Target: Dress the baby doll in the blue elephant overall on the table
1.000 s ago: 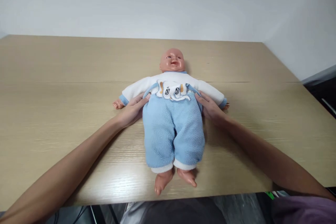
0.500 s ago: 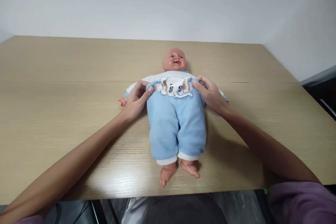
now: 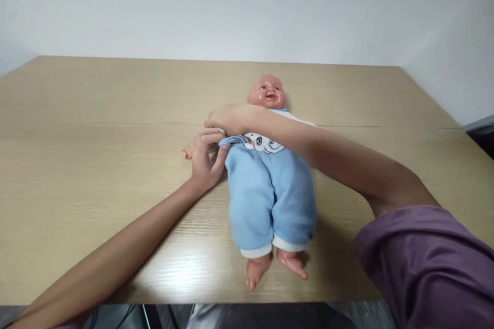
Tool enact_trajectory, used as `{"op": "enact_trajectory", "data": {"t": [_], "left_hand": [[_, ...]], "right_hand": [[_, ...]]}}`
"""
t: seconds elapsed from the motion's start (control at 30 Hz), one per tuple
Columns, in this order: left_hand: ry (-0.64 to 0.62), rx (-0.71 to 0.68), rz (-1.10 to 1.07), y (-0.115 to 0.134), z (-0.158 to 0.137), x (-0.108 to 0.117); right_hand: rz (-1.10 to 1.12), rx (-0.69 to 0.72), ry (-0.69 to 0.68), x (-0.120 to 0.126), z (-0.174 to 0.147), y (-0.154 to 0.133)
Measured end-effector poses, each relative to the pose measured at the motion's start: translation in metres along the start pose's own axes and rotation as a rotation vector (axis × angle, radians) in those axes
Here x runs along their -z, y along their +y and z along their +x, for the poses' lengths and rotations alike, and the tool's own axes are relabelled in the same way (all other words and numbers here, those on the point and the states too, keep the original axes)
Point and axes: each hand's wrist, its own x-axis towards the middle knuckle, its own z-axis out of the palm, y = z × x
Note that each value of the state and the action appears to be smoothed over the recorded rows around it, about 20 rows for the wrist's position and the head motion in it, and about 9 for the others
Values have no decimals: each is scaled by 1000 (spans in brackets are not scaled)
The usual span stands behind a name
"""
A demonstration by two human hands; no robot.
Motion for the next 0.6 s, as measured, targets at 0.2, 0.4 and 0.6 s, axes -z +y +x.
{"op": "enact_trajectory", "data": {"t": [0.2,0.4,0.6], "left_hand": [[-82,103,-62,14,5,1],[95,-153,46,8,-7,-3],[94,-222,-77,4,-15,-1]], "right_hand": [[77,-8,286,-9,-19,1],[621,114,447,-1,-77,26],[662,67,379,-13,-77,32]]}}
